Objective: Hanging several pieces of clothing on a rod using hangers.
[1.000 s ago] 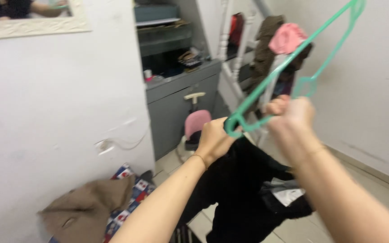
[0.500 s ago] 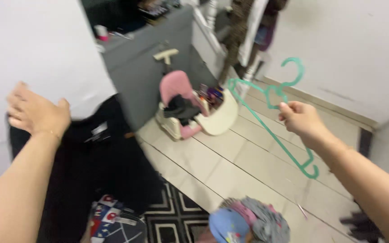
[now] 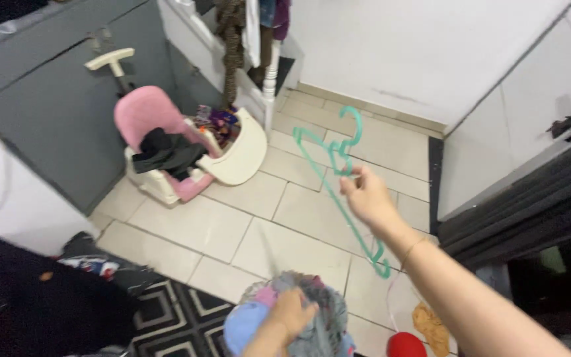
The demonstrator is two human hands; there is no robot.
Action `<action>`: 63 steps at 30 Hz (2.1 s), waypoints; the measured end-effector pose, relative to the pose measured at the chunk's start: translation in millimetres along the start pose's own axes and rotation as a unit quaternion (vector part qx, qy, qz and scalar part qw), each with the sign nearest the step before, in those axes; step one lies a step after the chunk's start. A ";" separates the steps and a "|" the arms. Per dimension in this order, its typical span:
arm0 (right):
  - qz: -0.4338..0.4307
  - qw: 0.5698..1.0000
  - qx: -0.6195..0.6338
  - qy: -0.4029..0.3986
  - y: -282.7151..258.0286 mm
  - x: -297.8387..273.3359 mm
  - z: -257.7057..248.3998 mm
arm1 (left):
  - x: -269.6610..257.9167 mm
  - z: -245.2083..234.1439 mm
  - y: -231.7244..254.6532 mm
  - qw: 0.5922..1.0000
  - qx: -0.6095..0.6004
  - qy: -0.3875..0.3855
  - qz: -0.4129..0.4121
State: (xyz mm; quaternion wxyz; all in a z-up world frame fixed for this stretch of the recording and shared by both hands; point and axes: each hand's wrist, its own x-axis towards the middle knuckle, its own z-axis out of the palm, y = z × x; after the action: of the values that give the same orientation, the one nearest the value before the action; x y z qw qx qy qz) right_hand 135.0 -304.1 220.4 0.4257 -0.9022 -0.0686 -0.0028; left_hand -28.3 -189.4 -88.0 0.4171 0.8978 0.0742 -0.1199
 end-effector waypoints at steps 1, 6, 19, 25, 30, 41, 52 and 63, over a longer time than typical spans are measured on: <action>0.018 1.000 0.003 -0.009 7.2 -6.0 -1.7 | 3.0 45.0 -4.5 0.998 0.059 0.006 0.001; 0.070 0.997 0.012 -0.031 49.8 -32.9 -23.3 | -9.4 53.9 42.7 0.984 0.063 -0.012 -0.168; 0.038 0.940 0.292 -0.174 53.9 -53.7 -49.6 | 4.5 -200.9 259.0 0.890 -0.388 -0.094 0.220; -0.157 0.967 0.199 -0.023 6.2 12.4 -111.9 | -26.4 -311.8 288.2 0.938 -0.044 0.108 0.328; -0.137 0.970 0.187 0.076 -73.2 12.4 -191.9 | -18.2 -327.6 247.1 0.831 0.270 0.375 0.309; 0.046 0.969 0.241 -0.041 -61.3 -3.8 -256.0 | -83.0 -417.9 371.1 0.953 -0.288 -0.012 0.097; -0.184 0.858 0.413 0.244 -165.0 -79.0 -251.6 | -98.5 -426.7 466.7 0.925 -0.162 0.148 0.310; -0.293 0.737 0.565 0.226 -183.5 -90.5 -119.5 | -130.7 -477.7 460.6 0.909 -0.127 0.177 0.355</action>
State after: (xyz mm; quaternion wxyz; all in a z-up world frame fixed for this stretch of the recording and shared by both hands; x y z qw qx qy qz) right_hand 28.6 -291.6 431.8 0.8384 -0.4039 -0.2201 -0.2923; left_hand 26.9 -122.7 582.8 0.5227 0.8107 -0.1623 0.2078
